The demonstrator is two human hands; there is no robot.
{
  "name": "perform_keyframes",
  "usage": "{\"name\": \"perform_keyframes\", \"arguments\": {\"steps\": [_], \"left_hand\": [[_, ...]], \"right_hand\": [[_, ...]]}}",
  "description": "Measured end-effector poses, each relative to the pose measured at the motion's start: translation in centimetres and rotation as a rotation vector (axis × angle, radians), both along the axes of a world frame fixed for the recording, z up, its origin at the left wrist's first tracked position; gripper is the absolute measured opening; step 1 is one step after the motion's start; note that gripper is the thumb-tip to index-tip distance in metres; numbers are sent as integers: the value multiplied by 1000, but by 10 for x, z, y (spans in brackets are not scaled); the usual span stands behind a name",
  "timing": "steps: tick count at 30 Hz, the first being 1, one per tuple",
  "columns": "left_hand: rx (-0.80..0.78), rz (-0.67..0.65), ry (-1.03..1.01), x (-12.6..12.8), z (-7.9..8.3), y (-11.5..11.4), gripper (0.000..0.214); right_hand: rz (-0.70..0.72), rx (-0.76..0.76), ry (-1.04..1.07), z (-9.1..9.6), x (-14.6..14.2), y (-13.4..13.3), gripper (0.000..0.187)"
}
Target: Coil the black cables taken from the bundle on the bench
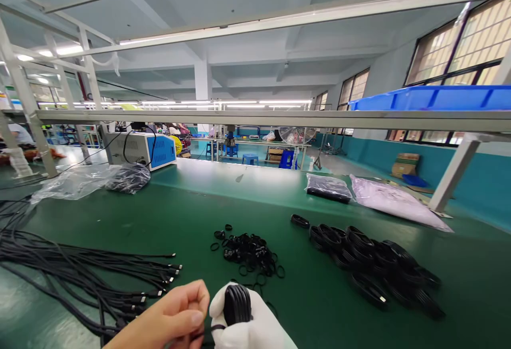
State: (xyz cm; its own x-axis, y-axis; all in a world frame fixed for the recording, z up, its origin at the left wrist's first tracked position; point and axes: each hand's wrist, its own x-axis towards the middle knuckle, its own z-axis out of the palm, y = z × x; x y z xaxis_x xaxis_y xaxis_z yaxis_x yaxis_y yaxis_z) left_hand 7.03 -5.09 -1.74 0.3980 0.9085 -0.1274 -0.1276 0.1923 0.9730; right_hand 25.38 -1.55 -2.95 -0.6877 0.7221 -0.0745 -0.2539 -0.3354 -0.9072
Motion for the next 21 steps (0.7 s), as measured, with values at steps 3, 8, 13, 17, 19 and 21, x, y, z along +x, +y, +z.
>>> {"name": "perform_keyframes", "arguments": {"steps": [3, 8, 13, 17, 19, 21], "left_hand": [[160, -54, 565, -8, 13, 1, 9], [311, -27, 924, -10, 34, -8, 34], [271, 58, 656, -12, 27, -5, 67], [253, -21, 501, -10, 13, 0, 74], [280, -31, 578, -3, 10, 0, 71], [284, -14, 738, 6, 10, 0, 66]], "right_hand": [[-57, 46, -179, 11, -2, -2, 24], [-161, 109, -329, 21, -7, -2, 34], [-118, 134, -279, 3, -9, 4, 68], [-128, 215, -311, -16, -7, 7, 74], [-182, 249, -357, -28, -9, 8, 75], [-216, 267, -443, -38, -16, 11, 67]]}}
